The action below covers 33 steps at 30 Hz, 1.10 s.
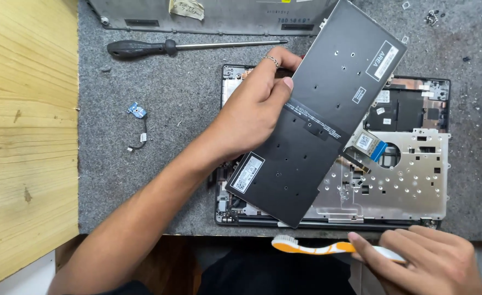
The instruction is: Disassembling a laptop keyboard and cleaning the internal metal plates and components using a toothbrush.
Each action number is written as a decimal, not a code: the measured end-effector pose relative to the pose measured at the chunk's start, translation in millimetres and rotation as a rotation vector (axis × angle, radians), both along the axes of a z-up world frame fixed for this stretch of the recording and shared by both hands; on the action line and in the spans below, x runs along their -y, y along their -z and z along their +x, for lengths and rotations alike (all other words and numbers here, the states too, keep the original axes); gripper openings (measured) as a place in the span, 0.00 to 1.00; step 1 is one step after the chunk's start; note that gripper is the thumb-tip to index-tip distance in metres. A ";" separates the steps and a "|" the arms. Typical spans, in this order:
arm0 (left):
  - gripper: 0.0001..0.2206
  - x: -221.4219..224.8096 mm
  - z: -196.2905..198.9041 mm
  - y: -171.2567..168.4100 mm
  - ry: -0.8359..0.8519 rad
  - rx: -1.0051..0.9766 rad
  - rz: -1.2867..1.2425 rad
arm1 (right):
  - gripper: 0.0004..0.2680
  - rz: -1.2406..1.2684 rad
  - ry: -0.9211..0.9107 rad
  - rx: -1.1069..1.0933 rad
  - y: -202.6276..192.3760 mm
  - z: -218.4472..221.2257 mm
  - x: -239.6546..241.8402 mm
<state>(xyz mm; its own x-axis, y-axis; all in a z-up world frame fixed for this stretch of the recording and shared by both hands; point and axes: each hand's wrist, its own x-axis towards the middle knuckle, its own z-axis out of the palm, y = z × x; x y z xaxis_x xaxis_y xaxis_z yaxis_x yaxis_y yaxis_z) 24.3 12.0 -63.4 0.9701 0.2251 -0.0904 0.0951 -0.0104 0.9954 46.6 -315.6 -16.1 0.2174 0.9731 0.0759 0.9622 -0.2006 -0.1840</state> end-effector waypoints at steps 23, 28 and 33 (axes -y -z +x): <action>0.07 0.8 -2.7 -9.3 0.036 -0.043 -0.037 | 0.08 0.128 0.068 0.258 12.1 21.7 6.0; 0.08 0.6 -1.4 -15.2 0.056 -0.105 -0.029 | 0.08 0.059 0.257 0.456 14.2 59.2 5.1; 0.09 2.4 -2.8 -7.5 0.048 -0.053 -0.082 | 0.12 0.226 -0.026 0.169 20.1 38.3 -0.3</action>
<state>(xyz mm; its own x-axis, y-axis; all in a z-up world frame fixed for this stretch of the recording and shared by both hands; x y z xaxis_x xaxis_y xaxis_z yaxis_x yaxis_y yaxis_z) 21.5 9.6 -55.9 0.9730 0.1687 -0.1576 0.1486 0.0651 0.9868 84.8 -315.3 -36.2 0.1578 0.9327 0.3244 0.9874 -0.1472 -0.0573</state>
